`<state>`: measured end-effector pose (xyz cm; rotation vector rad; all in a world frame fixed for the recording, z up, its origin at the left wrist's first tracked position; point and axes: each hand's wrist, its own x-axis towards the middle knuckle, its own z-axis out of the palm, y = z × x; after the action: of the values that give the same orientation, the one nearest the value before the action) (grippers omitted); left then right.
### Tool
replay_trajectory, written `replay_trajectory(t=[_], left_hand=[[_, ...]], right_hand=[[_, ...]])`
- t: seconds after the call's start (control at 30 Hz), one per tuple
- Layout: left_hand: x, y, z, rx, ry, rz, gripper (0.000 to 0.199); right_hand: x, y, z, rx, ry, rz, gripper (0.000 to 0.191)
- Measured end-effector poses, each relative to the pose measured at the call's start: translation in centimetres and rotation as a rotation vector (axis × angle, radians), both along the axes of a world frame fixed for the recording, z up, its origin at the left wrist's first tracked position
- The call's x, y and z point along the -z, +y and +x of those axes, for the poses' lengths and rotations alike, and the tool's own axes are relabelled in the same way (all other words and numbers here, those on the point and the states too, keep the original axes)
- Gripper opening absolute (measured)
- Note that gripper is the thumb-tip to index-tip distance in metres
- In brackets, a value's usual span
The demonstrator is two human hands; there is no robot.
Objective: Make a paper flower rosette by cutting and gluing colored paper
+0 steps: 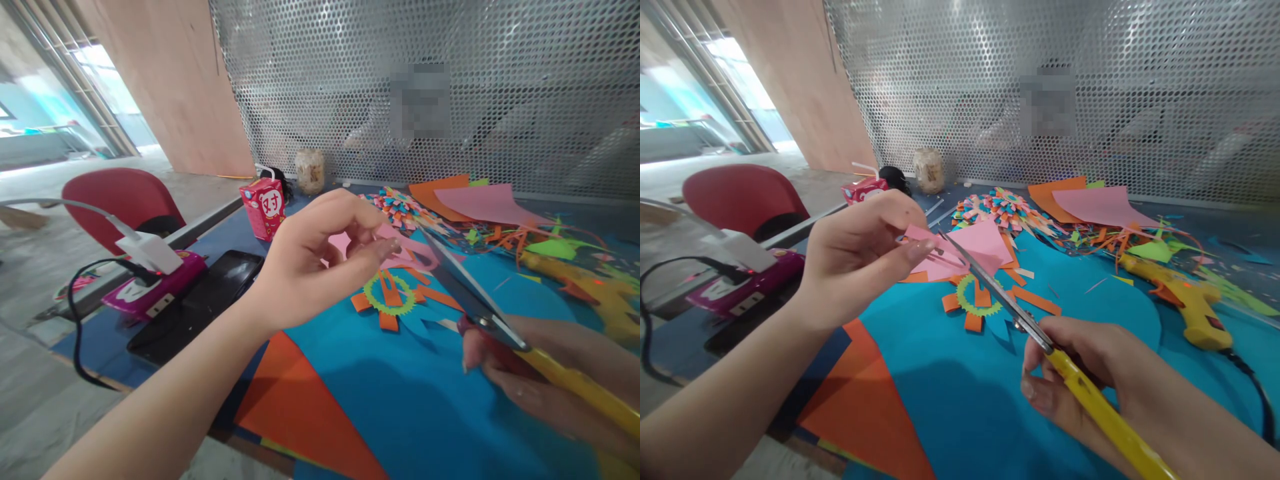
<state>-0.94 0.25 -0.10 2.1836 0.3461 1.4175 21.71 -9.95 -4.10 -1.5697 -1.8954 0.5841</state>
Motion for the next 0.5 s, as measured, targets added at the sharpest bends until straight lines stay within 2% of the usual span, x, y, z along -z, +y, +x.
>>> replay_trajectory(t=[0.1,0.17,0.23,0.4,0.5], left_hand=[[-0.1,0.0,-0.1,-0.001,0.005,-0.008,0.007],[-0.1,0.0,-0.1,0.015,0.005,-0.006,0.007],[-0.1,0.0,-0.1,0.031,0.003,-0.008,0.007],[-0.1,-0.1,-0.1,0.039,0.022,-0.019,0.005],[-0.1,-0.1,-0.1,0.019,0.029,-0.025,0.005]], right_hand=[[0.2,0.7,1.1,-0.139,-0.006,-0.058,0.004],[0.2,0.8,1.3,-0.176,0.033,-0.126,0.003],[0.0,0.6,0.9,-0.134,0.048,-0.136,0.003],[-0.3,0.0,-0.1,0.003,-0.009,0.004,0.010],[-0.2,0.1,0.4,-0.053,-0.019,-0.019,0.010]])
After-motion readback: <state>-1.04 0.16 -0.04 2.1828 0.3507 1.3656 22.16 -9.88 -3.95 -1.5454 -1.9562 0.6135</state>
